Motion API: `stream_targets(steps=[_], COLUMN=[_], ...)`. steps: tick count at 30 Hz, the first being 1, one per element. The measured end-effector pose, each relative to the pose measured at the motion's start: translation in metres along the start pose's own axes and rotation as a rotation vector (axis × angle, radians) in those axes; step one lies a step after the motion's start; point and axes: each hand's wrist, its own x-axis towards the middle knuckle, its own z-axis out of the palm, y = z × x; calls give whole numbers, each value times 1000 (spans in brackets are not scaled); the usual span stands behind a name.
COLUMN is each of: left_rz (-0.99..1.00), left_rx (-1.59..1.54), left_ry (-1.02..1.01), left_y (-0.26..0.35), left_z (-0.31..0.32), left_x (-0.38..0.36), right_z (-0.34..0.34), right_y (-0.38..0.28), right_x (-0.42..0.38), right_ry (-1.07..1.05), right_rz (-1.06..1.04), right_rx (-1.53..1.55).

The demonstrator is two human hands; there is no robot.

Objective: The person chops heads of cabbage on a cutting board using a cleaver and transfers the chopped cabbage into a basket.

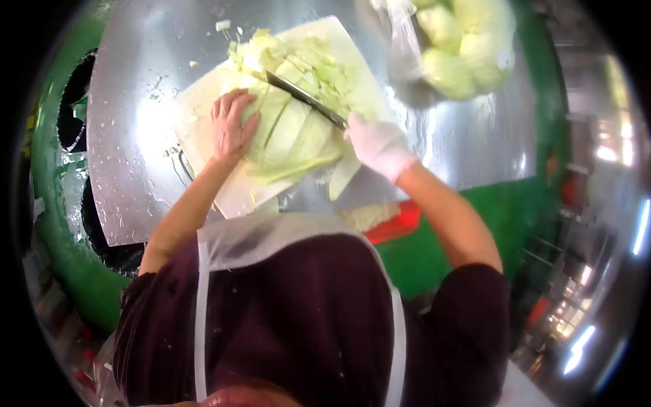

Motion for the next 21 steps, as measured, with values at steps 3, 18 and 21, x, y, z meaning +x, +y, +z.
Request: stream_targets(steps=[3, 18, 21], left_rz=[14, -70, -75], left_rx=[-52, 24, 34], left_ry=[88, 53, 76], left_y=[-7, -6, -7], left_z=[2, 15, 18], left_x=[-19, -23, -24], right_z=[-57, -41, -58], right_y=[-27, -98, -97], right_x=[-10, 92, 85], right_ry=[-47, -39, -56], right_rz=[3, -194, -241], right_rx=[77, 32, 23])
